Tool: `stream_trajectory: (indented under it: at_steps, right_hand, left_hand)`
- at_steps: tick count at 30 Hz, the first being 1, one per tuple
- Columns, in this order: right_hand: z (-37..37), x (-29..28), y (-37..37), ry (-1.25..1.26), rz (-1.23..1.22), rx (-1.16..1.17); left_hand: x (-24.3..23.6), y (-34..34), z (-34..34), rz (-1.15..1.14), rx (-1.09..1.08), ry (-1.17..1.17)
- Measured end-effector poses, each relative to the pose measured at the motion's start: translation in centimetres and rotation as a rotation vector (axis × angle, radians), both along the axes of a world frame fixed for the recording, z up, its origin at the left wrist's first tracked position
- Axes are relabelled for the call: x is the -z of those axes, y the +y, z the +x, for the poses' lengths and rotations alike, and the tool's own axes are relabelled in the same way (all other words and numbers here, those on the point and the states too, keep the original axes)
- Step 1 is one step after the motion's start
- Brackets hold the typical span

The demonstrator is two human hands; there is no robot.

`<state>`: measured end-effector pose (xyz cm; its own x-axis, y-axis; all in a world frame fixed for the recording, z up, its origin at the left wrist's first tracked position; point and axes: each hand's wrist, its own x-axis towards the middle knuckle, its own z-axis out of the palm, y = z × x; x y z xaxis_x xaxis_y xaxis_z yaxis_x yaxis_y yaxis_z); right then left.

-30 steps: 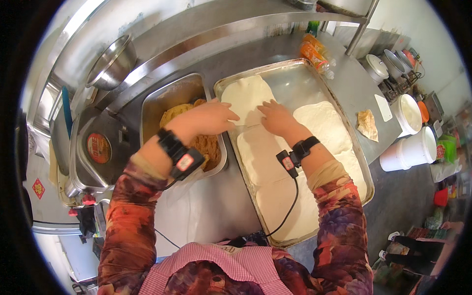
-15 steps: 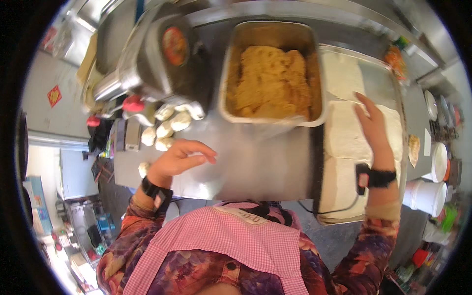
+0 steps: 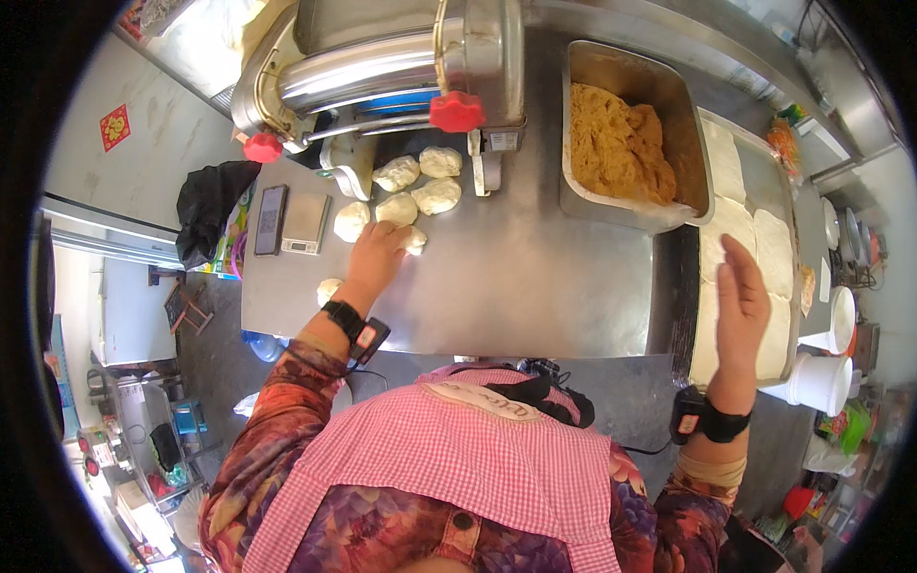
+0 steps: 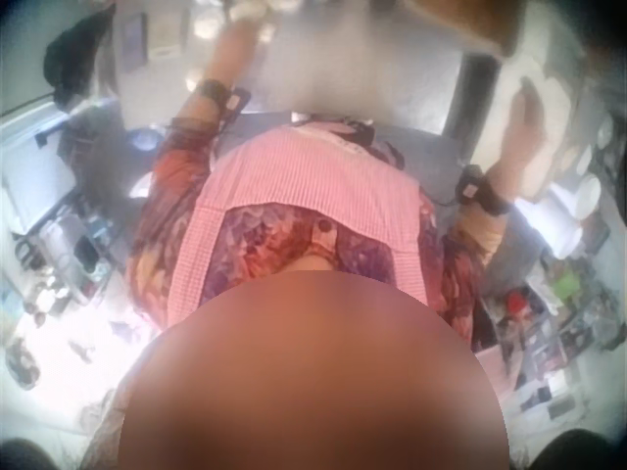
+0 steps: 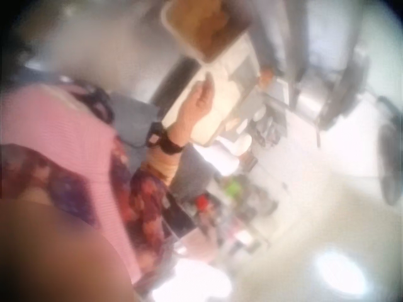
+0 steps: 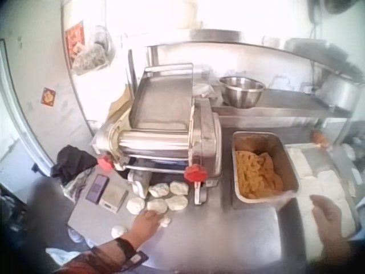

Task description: The person wipes a metal tray, then uses a dough sheeter to flatten dough balls into sheets. They arrange the sheets on the tray and place it into an oven. Later, they remove a tray of baked flatbreads from the oven and continue preparing more dough sheets.

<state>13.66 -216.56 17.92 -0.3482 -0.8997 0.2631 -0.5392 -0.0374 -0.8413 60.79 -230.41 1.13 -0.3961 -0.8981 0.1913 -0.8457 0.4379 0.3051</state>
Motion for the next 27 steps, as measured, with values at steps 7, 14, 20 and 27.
stream_trajectory:
  at_steps: [7, 14, 20, 27]
  right_hand:
    - [7.3, 0.3, 0.6, 0.09, 0.02, -0.082]
    - [10.3, 2.0, 1.7, 0.297, 0.031, -0.209]
    - [13.4, 3.5, 0.1, 0.045, 0.31, -0.316]
    - [17.8, 1.8, -2.3, -1.152, 0.581, -0.793]
  left_hand:
    - [2.2, 1.0, 0.8, -0.036, 0.134, -0.044]
    - [1.8, 4.6, 2.1, 0.052, 0.447, -0.064]
    - [-4.6, 3.8, -1.9, 0.896, 0.159, 0.622]
    - [-14.6, 4.0, -7.2, 0.0, 0.708, 0.548]
